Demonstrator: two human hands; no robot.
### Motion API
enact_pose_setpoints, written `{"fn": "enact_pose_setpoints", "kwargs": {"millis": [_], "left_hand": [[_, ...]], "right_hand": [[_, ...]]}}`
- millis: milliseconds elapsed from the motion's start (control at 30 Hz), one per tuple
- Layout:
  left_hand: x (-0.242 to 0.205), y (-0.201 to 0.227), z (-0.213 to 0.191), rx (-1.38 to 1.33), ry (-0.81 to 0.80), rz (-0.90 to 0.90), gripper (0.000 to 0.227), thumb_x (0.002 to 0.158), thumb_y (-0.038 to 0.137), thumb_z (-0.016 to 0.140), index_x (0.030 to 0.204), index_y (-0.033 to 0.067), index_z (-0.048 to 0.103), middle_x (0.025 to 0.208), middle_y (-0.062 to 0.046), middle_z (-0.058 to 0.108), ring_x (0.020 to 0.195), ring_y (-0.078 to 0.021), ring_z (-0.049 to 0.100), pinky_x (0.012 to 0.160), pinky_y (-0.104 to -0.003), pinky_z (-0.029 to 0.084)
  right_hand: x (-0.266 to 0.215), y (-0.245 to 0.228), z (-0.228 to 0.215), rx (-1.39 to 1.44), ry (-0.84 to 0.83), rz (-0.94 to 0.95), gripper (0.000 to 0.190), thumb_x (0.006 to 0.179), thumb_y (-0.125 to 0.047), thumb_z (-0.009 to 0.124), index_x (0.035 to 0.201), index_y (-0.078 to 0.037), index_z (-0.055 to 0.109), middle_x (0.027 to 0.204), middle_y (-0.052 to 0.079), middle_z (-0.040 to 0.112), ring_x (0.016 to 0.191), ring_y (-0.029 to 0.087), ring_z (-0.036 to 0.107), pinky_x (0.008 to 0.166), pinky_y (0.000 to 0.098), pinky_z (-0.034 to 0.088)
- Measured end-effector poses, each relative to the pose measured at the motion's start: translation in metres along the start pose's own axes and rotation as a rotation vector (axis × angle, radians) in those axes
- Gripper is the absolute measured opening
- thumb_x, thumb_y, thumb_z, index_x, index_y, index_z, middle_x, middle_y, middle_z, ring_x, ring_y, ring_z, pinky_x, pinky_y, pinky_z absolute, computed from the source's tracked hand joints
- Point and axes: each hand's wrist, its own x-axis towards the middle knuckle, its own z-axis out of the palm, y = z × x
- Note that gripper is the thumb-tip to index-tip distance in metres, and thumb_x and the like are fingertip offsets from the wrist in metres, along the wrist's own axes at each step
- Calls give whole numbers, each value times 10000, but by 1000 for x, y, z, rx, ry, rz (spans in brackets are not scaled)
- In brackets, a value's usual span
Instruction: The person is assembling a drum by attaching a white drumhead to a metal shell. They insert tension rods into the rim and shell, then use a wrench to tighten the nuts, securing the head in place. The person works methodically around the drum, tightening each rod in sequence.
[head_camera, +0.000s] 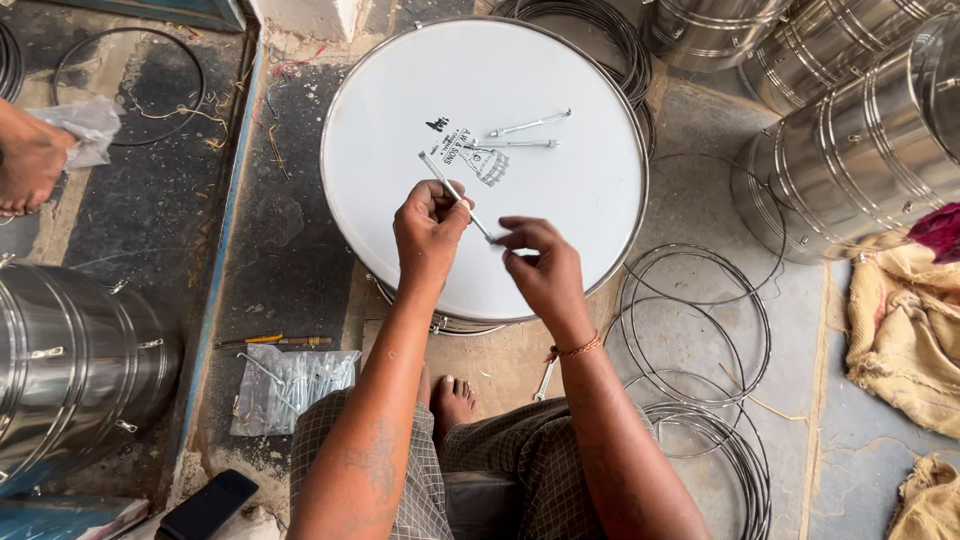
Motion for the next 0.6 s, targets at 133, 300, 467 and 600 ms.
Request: {"fn": "enact_pose_setpoints", "kwargs": {"millis": [133, 300, 467, 600], "left_hand": [[-3, 1, 7, 23, -26, -10, 106, 905, 7, 698, 1003, -25, 676, 848, -53, 710, 720, -72, 628, 667, -221, 520], [-4, 7, 6, -3, -46, -31, 125, 889, 7, 669, 1013, -12, 673, 851, -28, 719, 741, -61, 657, 693, -213, 540], [-7, 10, 8, 168, -116, 8, 131, 858, 3, 691, 987, -18, 695, 808, -23, 708, 697, -66, 637, 648, -223, 528], [-8, 3, 8, 141, -128, 13, 138, 861, -2, 695, 997, -24, 696, 821, -25, 700, 714, -64, 634, 660, -222, 523]], "right_hand": [[1, 5, 3, 25, -63, 100, 418, 854, 15, 667, 1270, -25, 658, 1185, 87, 724, 990, 162, 743, 809, 287, 617], [3, 6, -1, 164, -95, 290, 302, 914, -14, 685, 1216, 6, 688, 1004, 99, 781, 874, 160, 736, 761, 298, 602], [5, -1, -2, 108, -210, 217, 319, 811, -82, 800, 1098, 3, 688, 941, 95, 751, 805, 140, 738, 709, 300, 604], [6, -14, -2, -296, -172, 100, 311, 755, -139, 921, 926, 15, 712, 895, 133, 720, 757, 204, 677, 695, 332, 544]]}}
